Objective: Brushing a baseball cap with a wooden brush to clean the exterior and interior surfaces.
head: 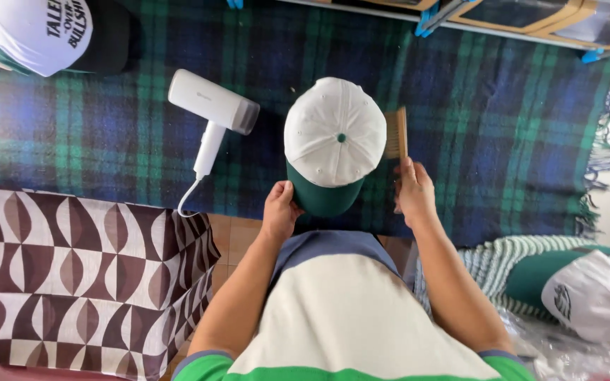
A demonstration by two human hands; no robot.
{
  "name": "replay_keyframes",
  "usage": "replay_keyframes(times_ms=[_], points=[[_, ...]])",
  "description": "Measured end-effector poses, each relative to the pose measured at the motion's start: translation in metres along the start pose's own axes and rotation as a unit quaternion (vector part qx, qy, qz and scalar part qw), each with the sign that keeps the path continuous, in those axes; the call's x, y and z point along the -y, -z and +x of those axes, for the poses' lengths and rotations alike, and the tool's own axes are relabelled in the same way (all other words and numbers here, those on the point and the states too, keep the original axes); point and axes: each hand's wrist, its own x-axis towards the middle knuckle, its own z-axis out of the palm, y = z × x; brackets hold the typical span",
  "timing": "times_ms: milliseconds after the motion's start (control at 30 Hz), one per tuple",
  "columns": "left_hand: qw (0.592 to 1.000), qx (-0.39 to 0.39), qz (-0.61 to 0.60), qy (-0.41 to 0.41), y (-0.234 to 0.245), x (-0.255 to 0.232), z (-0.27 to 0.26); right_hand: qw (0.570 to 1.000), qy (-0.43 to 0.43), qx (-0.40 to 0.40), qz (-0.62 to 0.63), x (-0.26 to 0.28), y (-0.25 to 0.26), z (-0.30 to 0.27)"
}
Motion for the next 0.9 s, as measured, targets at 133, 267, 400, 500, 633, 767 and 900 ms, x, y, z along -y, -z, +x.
replay_keyframes(times_ms=[133, 267, 400, 500, 633, 767, 900], points=[[1.000, 0.015, 0.017, -0.005, 0.004, -0.014, 0.004, 0.764, 0.531, -0.126, -0.345, 0.013, -0.005, -0.026], [0.998, 0.041, 0.049, 0.019, 0.006, -0.017, 0.003, 0.948, 0.268, -0.047, -0.162, -0.008, -0.031, -0.042], [0.996, 0.066, 0.059, 0.025, 0.001, -0.026, -0.006, 0.996, -0.026, -0.008, 0.084, -0.004, -0.025, -0.031], [0.995, 0.078, 0.059, 0.033, 0.004, -0.030, 0.000, 0.988, -0.136, 0.030, 0.066, -0.008, -0.021, -0.025], [0.994, 0.086, 0.046, 0.039, 0.001, -0.028, -0.001, 0.998, -0.041, -0.036, 0.012, -0.024, 0.001, -0.023], [0.996, 0.072, 0.035, 0.032, -0.001, -0.031, -0.009, 0.788, 0.522, -0.117, -0.304, 0.045, -0.006, -0.063], [0.997, 0.069, 0.038, 0.020, -0.002, -0.033, -0.014, 0.825, 0.502, -0.106, -0.236, 0.074, -0.020, 0.005]])
